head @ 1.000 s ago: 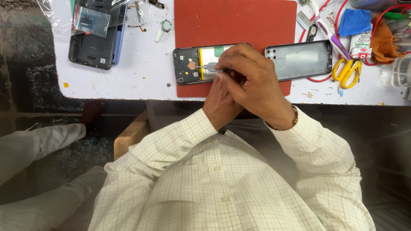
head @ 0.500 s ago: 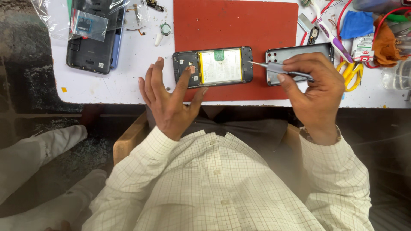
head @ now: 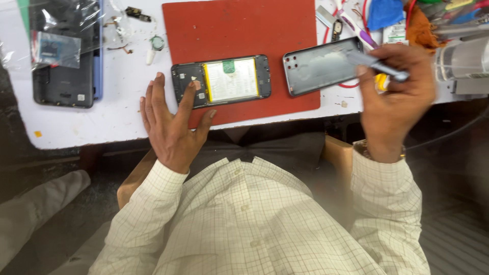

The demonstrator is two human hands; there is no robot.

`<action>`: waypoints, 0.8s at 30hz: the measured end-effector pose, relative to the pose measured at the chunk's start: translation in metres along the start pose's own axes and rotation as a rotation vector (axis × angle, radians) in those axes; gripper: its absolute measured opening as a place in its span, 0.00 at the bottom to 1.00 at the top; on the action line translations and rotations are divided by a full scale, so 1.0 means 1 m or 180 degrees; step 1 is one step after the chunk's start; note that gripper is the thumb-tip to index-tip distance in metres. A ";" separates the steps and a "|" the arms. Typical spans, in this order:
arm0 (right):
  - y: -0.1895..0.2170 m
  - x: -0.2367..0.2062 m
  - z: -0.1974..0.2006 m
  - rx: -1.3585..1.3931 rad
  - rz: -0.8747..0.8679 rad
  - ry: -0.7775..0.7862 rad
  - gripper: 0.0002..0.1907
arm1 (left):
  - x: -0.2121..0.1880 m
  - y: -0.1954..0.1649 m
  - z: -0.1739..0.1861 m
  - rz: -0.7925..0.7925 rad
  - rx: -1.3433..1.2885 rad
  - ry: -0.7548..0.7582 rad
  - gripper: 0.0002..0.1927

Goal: The person repairs a smartphone at a workbench. They remove the back cover, unscrew internal screws with a screwdriver, pry at the battery and internal components, handle small parts, and near the end use a plastic spoon-like tool to work around the battery of the opened phone.

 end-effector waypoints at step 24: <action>0.043 -0.008 -0.072 -0.0098 0.0550 0.0784 0.20 | -0.004 0.003 -0.002 -0.0180 -0.0008 -0.0101 0.33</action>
Point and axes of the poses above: each hand's wrist, its own x-axis towards the middle knuckle, its own z-axis out of the back of the hand, y = z × x, the point moved 9 cm from there along x, towards the middle knuckle, and after that the axes turned 14 degrees about -x, right-handed, at the moved point
